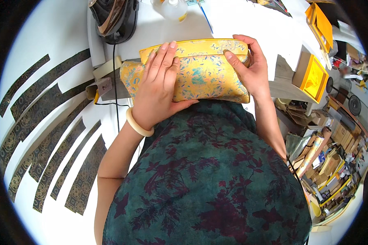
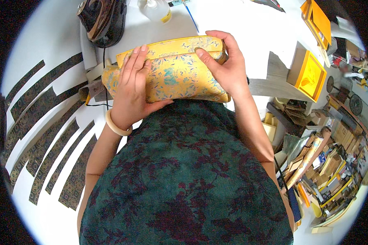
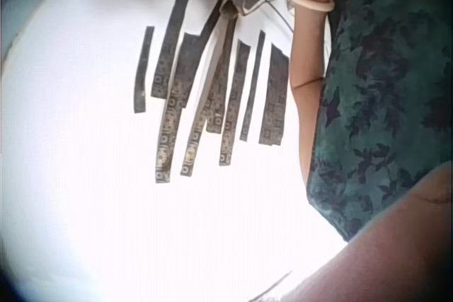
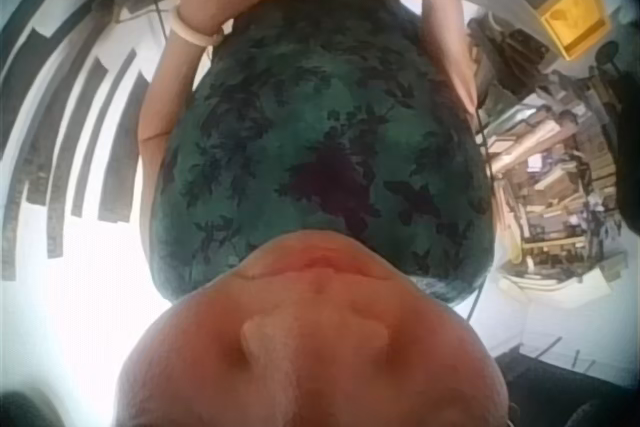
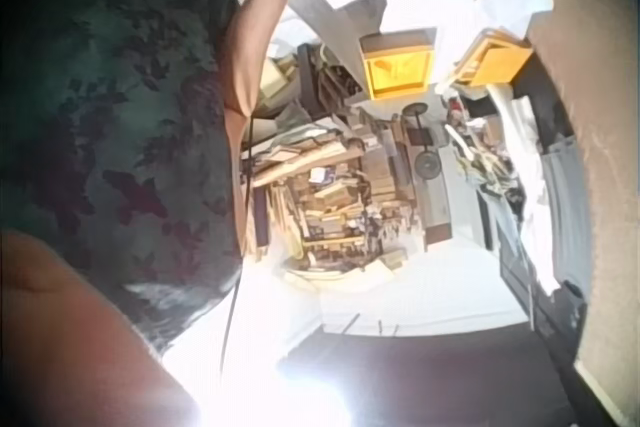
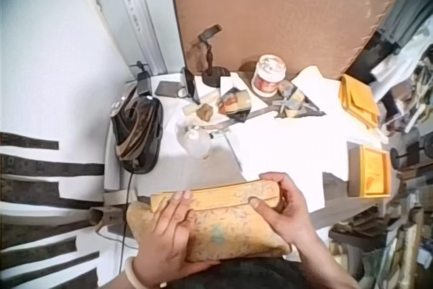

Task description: The person uses a hot glue gun to apply glue to the edges of a cardboard box and then attaches a decorative lid. The person presses the lid onto the box to secure it and inspects the finished assembly.

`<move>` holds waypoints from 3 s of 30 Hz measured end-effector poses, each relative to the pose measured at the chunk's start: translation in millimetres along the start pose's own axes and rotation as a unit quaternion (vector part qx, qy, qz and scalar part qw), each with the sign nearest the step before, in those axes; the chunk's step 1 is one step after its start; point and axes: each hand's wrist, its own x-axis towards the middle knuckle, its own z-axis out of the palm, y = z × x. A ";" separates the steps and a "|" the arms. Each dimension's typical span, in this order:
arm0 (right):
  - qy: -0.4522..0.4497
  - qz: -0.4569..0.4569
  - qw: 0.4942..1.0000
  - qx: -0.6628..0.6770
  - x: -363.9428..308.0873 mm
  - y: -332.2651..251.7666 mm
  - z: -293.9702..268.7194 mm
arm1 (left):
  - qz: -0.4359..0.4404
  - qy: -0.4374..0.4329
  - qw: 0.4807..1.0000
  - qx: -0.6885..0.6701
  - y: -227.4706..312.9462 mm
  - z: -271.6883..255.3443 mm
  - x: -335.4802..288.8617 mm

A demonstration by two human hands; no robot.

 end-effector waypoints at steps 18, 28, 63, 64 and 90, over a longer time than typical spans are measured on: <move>0.003 -0.011 1.000 -0.018 1.0 -3.4 0.8 | -0.016 0.011 0.999 -0.045 2.5 -4.1 1.6; -0.003 -0.004 1.000 -0.022 0.7 -3.0 -1.3 | -0.364 0.304 0.856 -0.207 -30.2 -0.9 -48.6; -0.015 -0.029 0.999 -0.037 1.5 -2.4 -3.1 | -0.385 0.279 0.627 -0.617 32.8 70.5 -101.8; -0.015 -0.028 0.999 -0.036 1.5 -2.2 -3.1 | -0.383 0.278 0.628 -0.618 32.5 70.4 -101.8; -0.014 -0.014 1.000 -0.024 0.6 -6.4 -1.3 | -0.411 0.207 0.642 -0.613 40.0 62.1 -92.7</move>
